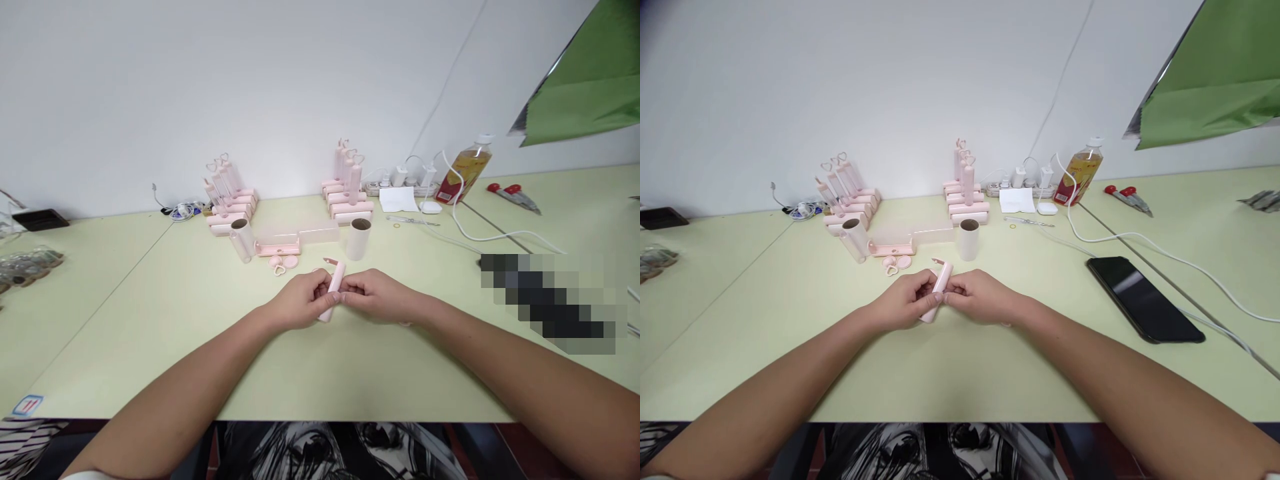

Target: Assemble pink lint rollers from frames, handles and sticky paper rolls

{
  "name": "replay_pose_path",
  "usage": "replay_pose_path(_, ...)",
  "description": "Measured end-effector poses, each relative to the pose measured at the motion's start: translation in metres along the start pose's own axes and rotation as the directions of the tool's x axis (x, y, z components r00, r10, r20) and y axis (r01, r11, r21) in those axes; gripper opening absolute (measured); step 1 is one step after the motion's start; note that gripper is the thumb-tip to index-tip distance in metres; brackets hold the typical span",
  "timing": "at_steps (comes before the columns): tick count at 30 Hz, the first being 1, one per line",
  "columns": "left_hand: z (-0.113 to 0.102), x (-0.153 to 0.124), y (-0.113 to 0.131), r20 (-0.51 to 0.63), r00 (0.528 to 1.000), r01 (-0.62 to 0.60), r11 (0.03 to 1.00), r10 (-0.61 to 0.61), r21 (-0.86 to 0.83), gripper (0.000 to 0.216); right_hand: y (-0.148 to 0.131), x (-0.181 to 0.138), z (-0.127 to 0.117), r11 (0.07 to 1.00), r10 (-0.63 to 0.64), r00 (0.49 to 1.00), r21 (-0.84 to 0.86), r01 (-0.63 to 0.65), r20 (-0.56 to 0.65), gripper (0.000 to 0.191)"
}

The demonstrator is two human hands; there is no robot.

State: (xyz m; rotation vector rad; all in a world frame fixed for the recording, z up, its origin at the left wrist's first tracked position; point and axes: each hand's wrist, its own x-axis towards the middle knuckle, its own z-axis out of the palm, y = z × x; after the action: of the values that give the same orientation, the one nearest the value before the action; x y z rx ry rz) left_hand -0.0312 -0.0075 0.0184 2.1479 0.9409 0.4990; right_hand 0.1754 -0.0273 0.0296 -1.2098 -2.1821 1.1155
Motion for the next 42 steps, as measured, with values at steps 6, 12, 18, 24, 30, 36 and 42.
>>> replay_pose_path(6,0.0004,-0.0003,0.0,-0.008,1.0,0.0,1.0,0.0,-0.003,0.031,-0.0006,-0.0006,-0.0002,1.0,-0.013,1.0,0.01,0.013,-0.003,0.031)
replay_pose_path(12,0.0006,-0.0002,-0.0006,-0.004,1.0,-0.002,1.0,0.002,-0.004,0.033,0.0011,0.0002,0.0004,1.0,0.013,1.0,-0.012,-0.014,-0.002,0.033)
replay_pose_path(18,0.0008,0.0001,-0.0009,-0.007,1.0,0.0,1.0,0.0,0.005,0.032,0.0016,0.0003,0.0006,1.0,0.025,1.0,-0.017,-0.025,-0.006,0.033)
replay_pose_path(24,0.0007,0.0,-0.0016,0.0,1.0,-0.006,1.0,0.006,0.0,0.032,-0.0004,0.0,0.0004,1.0,0.014,1.0,-0.004,-0.014,-0.01,0.032)
replay_pose_path(30,0.0008,-0.0004,-0.0017,0.0,1.0,-0.001,1.0,0.001,0.003,0.032,-0.001,-0.0001,0.0003,1.0,0.0,1.0,-0.012,0.0,-0.001,0.032)
replay_pose_path(36,-0.0001,0.0006,-0.0014,0.006,1.0,0.001,1.0,-0.001,-0.001,0.032,-0.0017,-0.0004,0.0001,1.0,0.0,1.0,-0.003,0.0,-0.003,0.033)
replay_pose_path(42,0.0004,0.0,-0.0013,0.0,1.0,-0.002,1.0,0.002,0.005,0.031,-0.0008,-0.0001,0.0,0.999,0.027,1.0,-0.023,-0.027,-0.001,0.033)
